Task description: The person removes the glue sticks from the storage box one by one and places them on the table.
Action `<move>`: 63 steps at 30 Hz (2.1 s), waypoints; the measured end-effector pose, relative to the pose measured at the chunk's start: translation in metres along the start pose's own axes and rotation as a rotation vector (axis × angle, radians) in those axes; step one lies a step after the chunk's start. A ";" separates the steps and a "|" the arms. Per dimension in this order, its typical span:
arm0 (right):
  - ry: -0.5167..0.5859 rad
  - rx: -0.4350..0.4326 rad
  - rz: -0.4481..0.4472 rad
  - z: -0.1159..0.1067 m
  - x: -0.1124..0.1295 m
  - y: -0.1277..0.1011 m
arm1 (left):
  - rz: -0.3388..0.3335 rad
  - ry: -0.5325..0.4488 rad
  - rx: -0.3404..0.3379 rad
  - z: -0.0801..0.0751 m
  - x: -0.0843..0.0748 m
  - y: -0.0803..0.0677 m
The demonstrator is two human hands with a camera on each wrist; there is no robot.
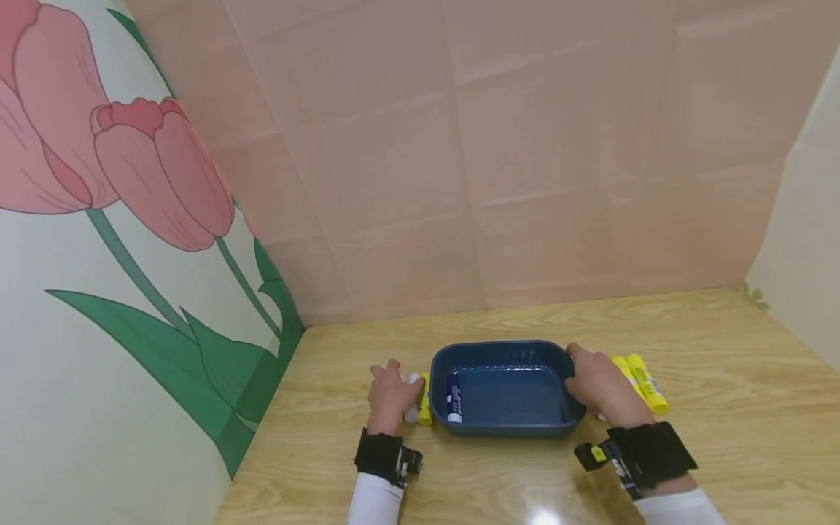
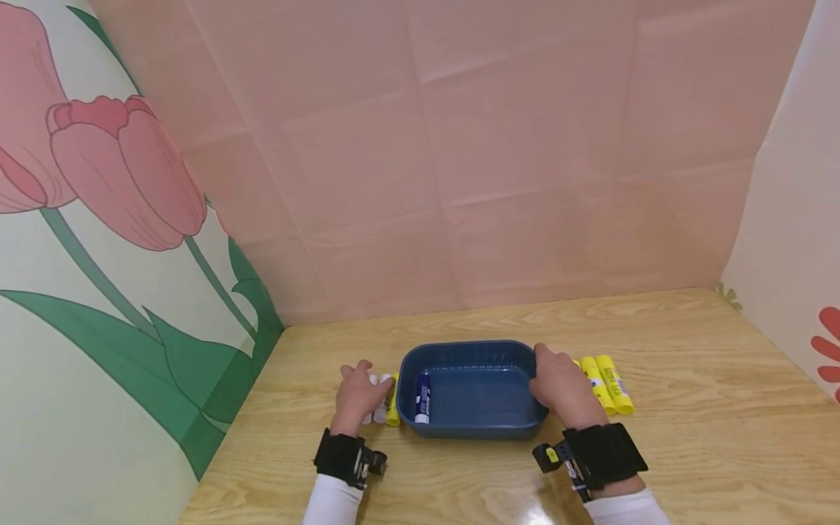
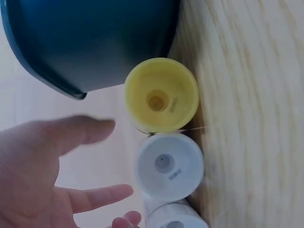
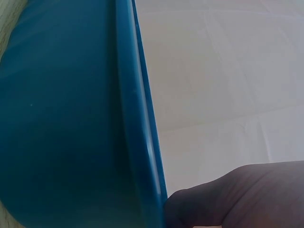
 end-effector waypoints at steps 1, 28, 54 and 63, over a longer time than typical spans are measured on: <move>0.000 0.000 0.000 0.000 0.000 0.000 | -0.005 0.000 -0.003 0.000 0.000 0.001; -0.004 -0.011 -0.011 -0.002 0.001 -0.003 | 0.378 0.219 -0.030 0.028 -0.096 -0.052; -0.015 -0.038 -0.047 -0.001 0.004 -0.007 | 0.249 0.614 -0.052 0.063 -0.102 -0.047; -0.016 -0.048 -0.047 -0.003 0.004 -0.007 | 0.238 0.651 -0.041 0.062 -0.104 -0.047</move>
Point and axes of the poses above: each hand's wrist, its own y-axis towards the middle knuckle, its own z-axis out of the palm, x = y × z, the point moved 6 cm from there along y, towards the middle knuckle, and after that the axes turned 1 degree about -x, right-handed, at the moved point
